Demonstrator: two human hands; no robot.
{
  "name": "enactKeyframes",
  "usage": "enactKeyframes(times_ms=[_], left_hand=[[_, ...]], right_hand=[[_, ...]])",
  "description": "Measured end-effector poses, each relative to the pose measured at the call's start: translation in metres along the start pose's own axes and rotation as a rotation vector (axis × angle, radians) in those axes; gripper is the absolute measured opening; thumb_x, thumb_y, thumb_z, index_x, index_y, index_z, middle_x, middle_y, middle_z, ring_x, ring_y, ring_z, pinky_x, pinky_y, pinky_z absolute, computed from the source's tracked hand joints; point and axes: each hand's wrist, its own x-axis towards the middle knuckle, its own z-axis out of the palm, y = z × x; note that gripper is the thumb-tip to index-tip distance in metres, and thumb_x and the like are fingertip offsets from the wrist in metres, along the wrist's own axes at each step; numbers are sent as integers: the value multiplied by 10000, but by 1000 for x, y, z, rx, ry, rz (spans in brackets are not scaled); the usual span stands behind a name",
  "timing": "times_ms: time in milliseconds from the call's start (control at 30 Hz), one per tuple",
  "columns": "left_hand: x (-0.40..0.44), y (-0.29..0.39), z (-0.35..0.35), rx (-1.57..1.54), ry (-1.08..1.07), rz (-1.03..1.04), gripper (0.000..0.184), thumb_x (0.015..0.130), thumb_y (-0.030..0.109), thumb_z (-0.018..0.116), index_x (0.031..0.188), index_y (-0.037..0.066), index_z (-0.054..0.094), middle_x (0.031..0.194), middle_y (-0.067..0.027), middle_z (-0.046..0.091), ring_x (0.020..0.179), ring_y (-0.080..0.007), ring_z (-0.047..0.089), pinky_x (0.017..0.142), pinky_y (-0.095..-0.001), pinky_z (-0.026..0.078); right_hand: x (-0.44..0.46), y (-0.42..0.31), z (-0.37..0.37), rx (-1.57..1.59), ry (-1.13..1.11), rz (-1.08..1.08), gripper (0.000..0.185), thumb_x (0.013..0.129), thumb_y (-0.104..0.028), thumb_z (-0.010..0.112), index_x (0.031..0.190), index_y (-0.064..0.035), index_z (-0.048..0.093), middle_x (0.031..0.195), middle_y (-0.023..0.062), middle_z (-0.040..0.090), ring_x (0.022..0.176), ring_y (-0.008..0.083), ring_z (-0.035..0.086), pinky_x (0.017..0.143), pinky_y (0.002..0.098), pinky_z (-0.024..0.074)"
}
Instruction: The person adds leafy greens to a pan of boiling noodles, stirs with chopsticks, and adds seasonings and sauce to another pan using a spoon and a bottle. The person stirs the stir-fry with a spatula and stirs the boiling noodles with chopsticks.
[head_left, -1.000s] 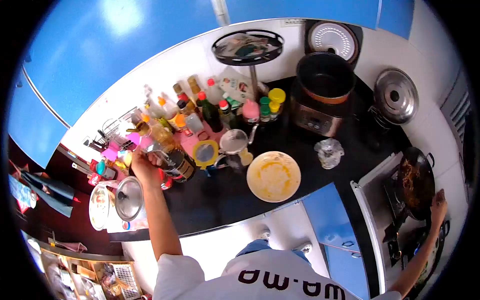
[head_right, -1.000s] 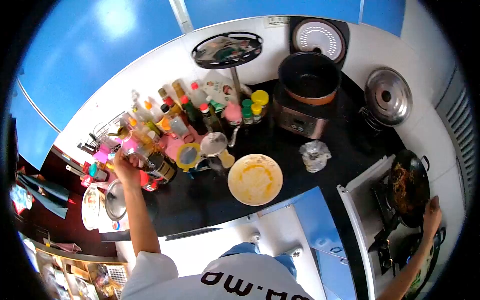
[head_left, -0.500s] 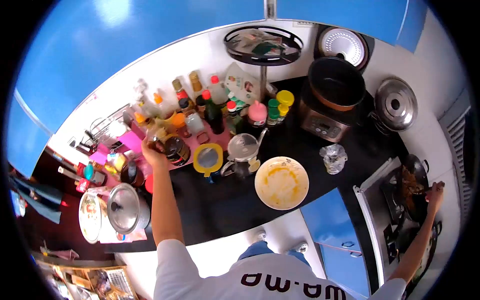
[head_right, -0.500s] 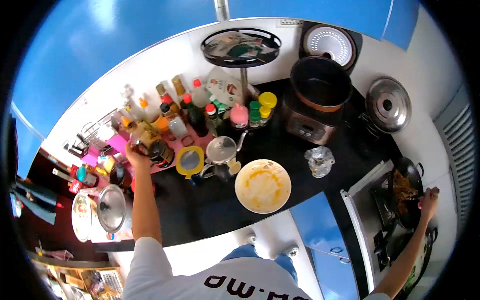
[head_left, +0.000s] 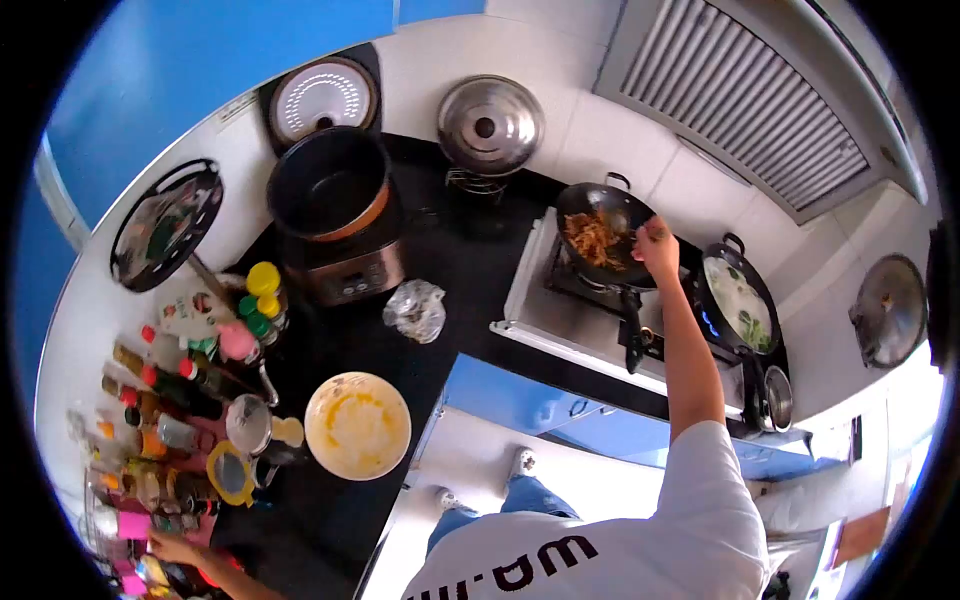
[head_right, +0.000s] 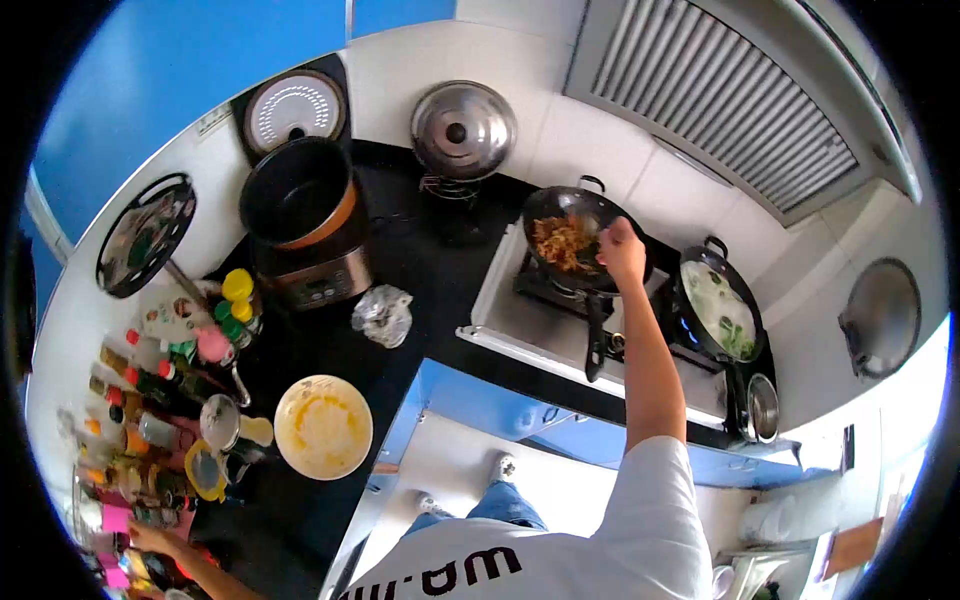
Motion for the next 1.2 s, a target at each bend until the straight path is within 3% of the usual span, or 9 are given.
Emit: enactKeyframes(times_ms=[133,233,267,367,700,767,900,1100,1200], left_hand=[[-121,135,-19,-411,-1,9,319,864,217,562,1052,-40,549,1033,-132,563,915,-226,541,821,-329,439],[-185,151,-1,-266,-230,553,221,861,123,536,1020,-30,531,1045,-92,513,969,-188,484,891,-306,384],[-230,189,7,-561,-342,231,209,857,101,523,1032,-13,523,1040,-79,507,978,-192,476,902,-305,369],[-336,243,15,-590,-653,208,145,856,84,514,993,39,530,1008,-47,500,940,-168,473,889,-291,366],[-560,283,-6,-630,-1455,-154,187,798,60,547,981,53,510,952,-28,504,851,-107,498,809,-235,379],[-583,295,-13,-638,-1492,-163,194,795,54,538,986,53,508,939,-27,505,848,-105,497,809,-235,378],[-607,308,-22,-634,-1558,-228,204,799,46,526,1001,50,501,920,-25,505,841,-102,498,809,-229,376],[-604,306,-16,-557,-1550,-233,218,795,42,555,1007,53,501,938,-21,506,852,-97,499,803,-220,379],[-603,304,-4,-525,-1552,-152,205,805,27,540,1005,55,504,931,-16,504,849,-97,496,793,-222,388]], right_hand=[[-39,-57,-29,-336,-154,-400,136,760,-151,588,850,-72,522,713,150,622,683,327,615,599,382,485],[-62,-71,-37,-317,-326,-570,147,720,-140,597,835,-79,529,694,147,611,674,334,600,588,405,475],[-60,-62,-35,-354,-358,-626,155,719,-142,597,845,-83,528,699,146,612,679,331,600,591,405,475],[-39,-28,-33,-407,-337,-686,176,722,-141,599,879,-98,531,710,143,615,699,323,601,605,407,476],[88,47,-93,-520,-34,-504,126,746,-148,581,818,-56,535,646,107,611,616,274,614,555,359,486],[116,66,-85,64,-197,131,123,774,-141,551,791,-24,519,602,102,592,591,197,616,541,317,494],[121,73,-64,566,-329,265,134,793,-149,549,794,-17,523,670,125,593,600,186,603,579,309,517],[83,31,-100,412,-851,-295,138,792,-4,524,923,5,569,789,87,600,696,156,597,631,278,483],[54,-4,-135,136,-758,-624,142,722,-17,562,859,15,578,777,105,609,688,216,614,633,305,476]])
